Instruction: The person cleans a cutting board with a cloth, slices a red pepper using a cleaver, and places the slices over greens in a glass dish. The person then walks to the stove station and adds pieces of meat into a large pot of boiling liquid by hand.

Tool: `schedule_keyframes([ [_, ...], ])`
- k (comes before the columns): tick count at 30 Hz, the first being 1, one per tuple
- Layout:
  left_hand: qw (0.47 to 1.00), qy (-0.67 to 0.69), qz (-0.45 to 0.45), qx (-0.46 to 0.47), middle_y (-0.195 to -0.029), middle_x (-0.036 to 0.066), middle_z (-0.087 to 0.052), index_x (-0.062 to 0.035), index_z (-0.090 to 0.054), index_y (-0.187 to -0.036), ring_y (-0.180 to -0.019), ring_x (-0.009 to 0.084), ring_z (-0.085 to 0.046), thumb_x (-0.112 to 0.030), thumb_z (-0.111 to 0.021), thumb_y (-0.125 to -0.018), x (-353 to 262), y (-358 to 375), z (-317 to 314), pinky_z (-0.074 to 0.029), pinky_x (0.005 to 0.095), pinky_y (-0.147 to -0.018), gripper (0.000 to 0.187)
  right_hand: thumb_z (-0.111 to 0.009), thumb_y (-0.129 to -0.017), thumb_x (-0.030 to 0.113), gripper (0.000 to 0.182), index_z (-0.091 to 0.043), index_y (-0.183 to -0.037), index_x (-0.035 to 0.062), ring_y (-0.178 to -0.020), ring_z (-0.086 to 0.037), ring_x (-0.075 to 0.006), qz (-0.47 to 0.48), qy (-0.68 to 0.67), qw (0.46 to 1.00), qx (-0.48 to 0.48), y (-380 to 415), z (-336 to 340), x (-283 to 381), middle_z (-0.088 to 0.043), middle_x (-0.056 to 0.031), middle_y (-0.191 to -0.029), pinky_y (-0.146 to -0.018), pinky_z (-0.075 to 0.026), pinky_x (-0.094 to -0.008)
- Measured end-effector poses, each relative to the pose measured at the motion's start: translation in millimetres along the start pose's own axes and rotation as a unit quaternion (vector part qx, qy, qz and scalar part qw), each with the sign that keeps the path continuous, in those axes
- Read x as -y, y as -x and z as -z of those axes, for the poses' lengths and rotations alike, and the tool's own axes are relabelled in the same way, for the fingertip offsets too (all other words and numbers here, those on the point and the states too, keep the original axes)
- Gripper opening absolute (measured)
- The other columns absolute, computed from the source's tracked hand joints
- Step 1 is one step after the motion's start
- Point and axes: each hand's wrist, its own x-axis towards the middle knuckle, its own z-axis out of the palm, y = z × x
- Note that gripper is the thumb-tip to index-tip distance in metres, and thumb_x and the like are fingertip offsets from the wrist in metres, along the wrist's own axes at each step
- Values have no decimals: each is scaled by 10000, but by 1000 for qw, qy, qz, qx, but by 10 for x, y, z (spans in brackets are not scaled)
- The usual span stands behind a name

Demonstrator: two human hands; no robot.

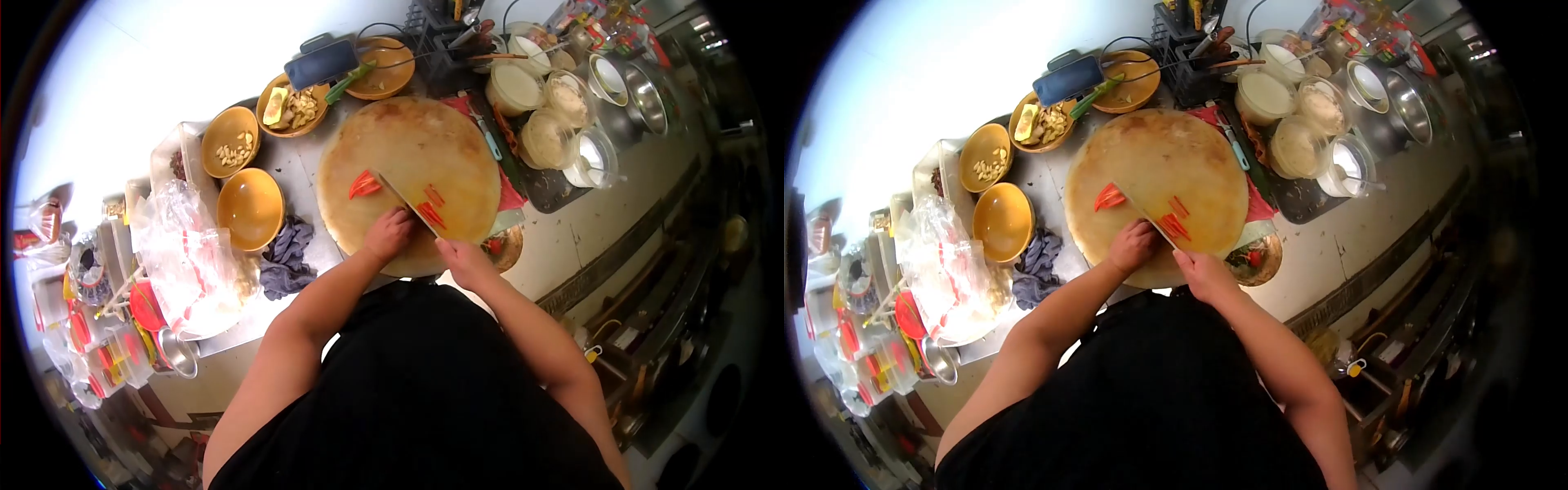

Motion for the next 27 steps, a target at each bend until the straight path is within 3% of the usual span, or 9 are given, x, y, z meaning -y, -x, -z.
schedule_keyframes([
  [8,1000,-8,17,15,-1000,87,-603,-66,-654,-890,-994,265,-542,-119,-575,-720,-173,-483,-96,-456,347,-894,194,-449,-940,448,471,-629,-1074,34,-918,-605,-417,-11,6,998,-61,52,303,-105,-640,-246,-910,-790,-483,-438],
  [11,998,-8,38,-39,-978,81,-602,-84,-656,-894,-949,265,-554,-143,-603,-725,-235,-541,-56,-465,351,-856,187,-476,-925,465,482,-618,-1131,53,-906,-619,-401,29,37,991,-129,160,280,-146,-655,-225,-915,-770,-496,-443],
  [14,996,19,54,63,-940,77,-615,-96,-657,-879,-926,284,-571,-148,-682,-678,-426,-216,233,-488,380,-787,209,-531,-889,485,512,-593,-1166,59,-833,-642,-382,32,106,984,-138,279,272,-206,-668,-198,-883,-717,-511,-452],
  [16,990,79,-112,23,-927,82,-607,-96,-655,-883,-915,292,-574,-198,-706,-700,-582,-99,510,-467,399,-795,216,-587,-845,500,541,-576,-1175,71,-750,-657,-355,66,160,974,-147,281,239,-309,-673,-163,-830,-652,-522,-441],
  [17,990,77,-112,26,-927,82,-607,-96,-655,-883,-915,292,-574,-198,-706,-700,-636,-153,590,-467,399,-795,216,-587,-845,500,541,-576,-1175,71,-750,-657,-355,67,156,974,-147,277,211,-366,-673,-163,-830,-652,-522,-441],
  [19,999,35,0,-40,-950,86,-618,-98,-661,-891,-950,285,-568,-273,-729,-712,-735,-313,665,-436,396,-840,259,-621,-812,514,549,-583,-1153,85,-681,-656,-340,118,203,957,-168,255,155,-460,-664,-146,-765,-609,-526,-427],
  [20,999,32,-1,-39,-950,86,-618,-98,-661,-891,-950,285,-568,-273,-729,-712,-714,-424,663,-436,396,-840,259,-621,-812,514,549,-583,-1153,85,-681,-656,-340,119,201,958,-169,244,130,-486,-664,-146,-765,-609,-526,-427],
  [22,989,-72,133,10,-996,80,-634,-92,-666,-910,-999,275,-556,-361,-735,-709,-615,-678,643,-408,396,-894,342,-622,-805,533,551,-593,-1149,103,-640,-649,-330,146,242,943,-173,233,87,-520,-657,-142,-735,-577,-525,-426],
  [27,982,-76,113,132,-972,71,-657,-77,-695,-910,-1059,287,-533,-388,-703,-733,-532,-791,463,-395,410,-922,358,-616,-803,546,546,-597,-1134,112,-615,-641,-327,170,266,929,-191,127,15,-618,-642,-139,-702,-560,-522,-431],
])
